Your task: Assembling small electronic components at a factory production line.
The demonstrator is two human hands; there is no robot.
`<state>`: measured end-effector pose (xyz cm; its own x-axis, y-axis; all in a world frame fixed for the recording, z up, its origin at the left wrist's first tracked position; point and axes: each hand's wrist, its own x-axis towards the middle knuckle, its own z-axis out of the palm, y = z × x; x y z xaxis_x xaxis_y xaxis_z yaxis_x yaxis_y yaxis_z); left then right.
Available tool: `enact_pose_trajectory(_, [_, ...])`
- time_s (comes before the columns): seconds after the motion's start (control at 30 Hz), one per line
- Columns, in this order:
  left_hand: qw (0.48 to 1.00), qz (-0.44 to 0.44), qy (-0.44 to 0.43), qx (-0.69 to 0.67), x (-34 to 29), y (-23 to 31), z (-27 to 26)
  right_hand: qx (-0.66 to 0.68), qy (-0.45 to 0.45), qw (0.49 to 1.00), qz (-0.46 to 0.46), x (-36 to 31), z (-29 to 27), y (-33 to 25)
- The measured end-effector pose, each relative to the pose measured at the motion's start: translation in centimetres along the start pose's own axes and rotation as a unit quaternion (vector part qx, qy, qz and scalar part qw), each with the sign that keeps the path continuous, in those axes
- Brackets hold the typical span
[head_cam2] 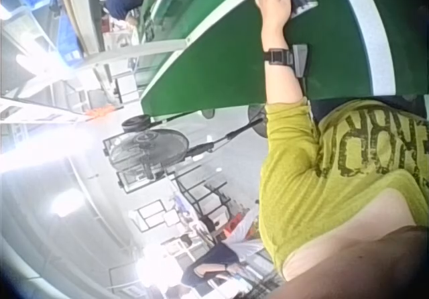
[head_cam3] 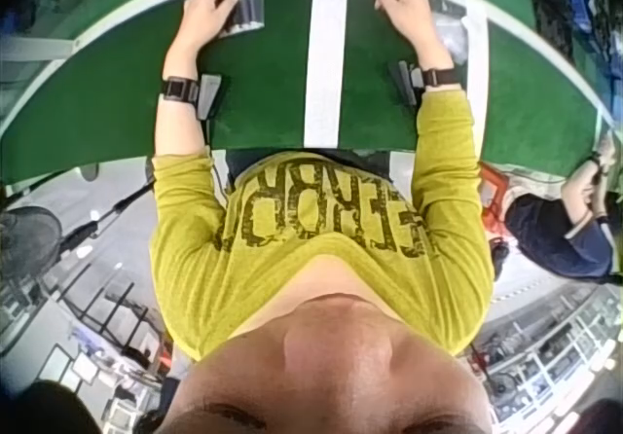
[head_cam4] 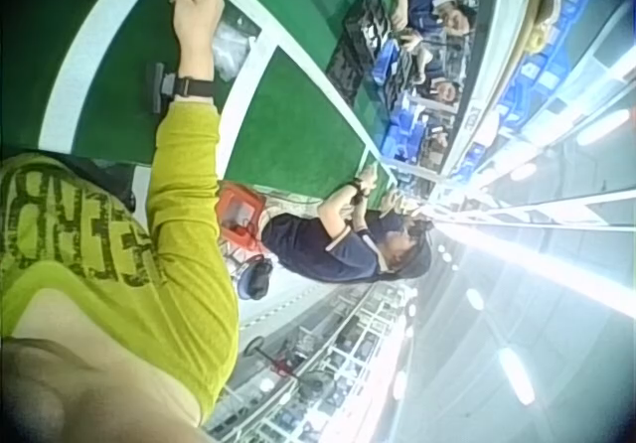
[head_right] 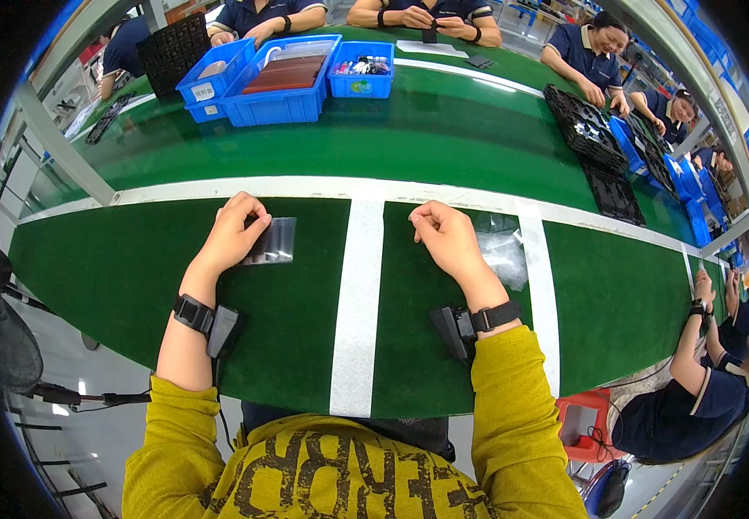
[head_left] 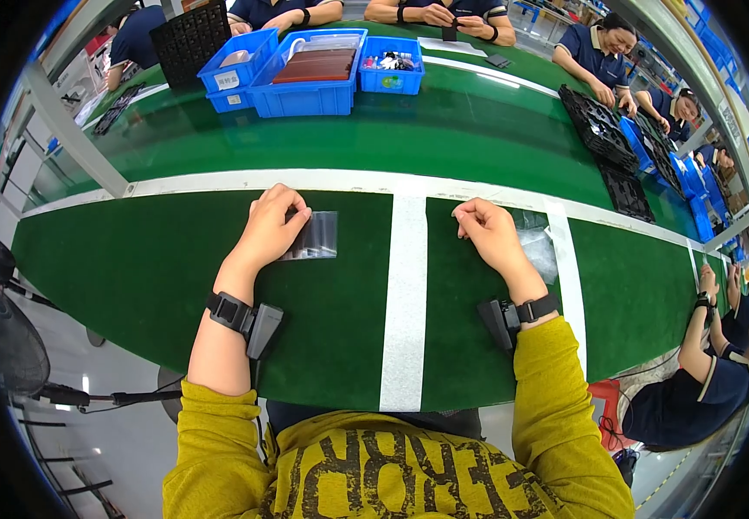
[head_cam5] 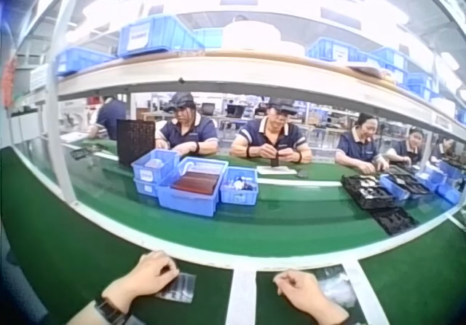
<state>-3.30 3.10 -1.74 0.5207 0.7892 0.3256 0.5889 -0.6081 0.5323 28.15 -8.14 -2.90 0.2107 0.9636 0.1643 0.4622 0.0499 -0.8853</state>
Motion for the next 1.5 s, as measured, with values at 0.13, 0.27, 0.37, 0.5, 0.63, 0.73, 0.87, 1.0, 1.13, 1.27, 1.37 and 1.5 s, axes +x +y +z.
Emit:
enact_pose_trajectory(0.13, [0.999,-0.023,-0.014,-0.018,0.0,0.1,-0.1,0.003,-0.002,1.000,-0.003,0.0,0.0,0.0])
enact_pose_trajectory(0.27, [0.999,-0.026,-0.017,-0.026,0.0,0.0,0.0,-0.003,-0.002,1.000,-0.003,-0.1,0.0,-0.2])
enact_pose_trajectory(0.37, [0.999,-0.026,-0.015,-0.020,0.0,0.0,0.0,-0.003,0.001,1.000,-0.006,-0.1,-0.1,-0.3])
enact_pose_trajectory(0.5, [0.999,-0.026,-0.015,-0.020,0.0,0.0,0.0,0.013,0.032,0.999,-0.014,-0.1,-0.1,-0.5])
enact_pose_trajectory(0.63, [1.000,-0.021,-0.015,-0.015,0.0,0.1,0.0,0.018,0.094,0.995,-0.025,0.1,-0.1,0.1])
enact_pose_trajectory(0.73, [0.999,-0.026,-0.012,-0.015,0.0,0.1,0.0,0.006,0.131,0.990,-0.043,0.1,-0.1,-0.1])
enact_pose_trajectory(0.87, [1.000,-0.003,0.003,-0.001,0.0,0.1,0.0,-0.129,0.129,0.978,-0.103,0.1,-0.8,-0.1])
enact_pose_trajectory(1.0, [1.000,0.018,0.012,0.011,-0.1,-0.1,0.1,-0.286,0.108,0.943,-0.133,-0.3,-0.8,0.1])
enact_pose_trajectory(1.13, [1.000,-0.012,-0.008,-0.004,0.0,0.0,0.0,-0.384,0.069,0.920,-0.038,-0.9,-0.2,-0.9])
enact_pose_trajectory(1.27, [1.000,-0.021,-0.012,-0.011,0.0,0.0,0.0,-0.393,0.056,0.918,-0.013,-0.8,-0.2,-0.5])
enact_pose_trajectory(1.37, [0.999,0.026,0.018,0.009,0.0,-0.2,0.2,-0.399,0.056,0.915,0.000,-0.5,-0.3,0.3])
enact_pose_trajectory(1.5, [1.000,0.021,0.017,0.004,0.0,-0.1,0.2,-0.373,0.049,0.926,0.027,-0.4,-0.5,0.3])
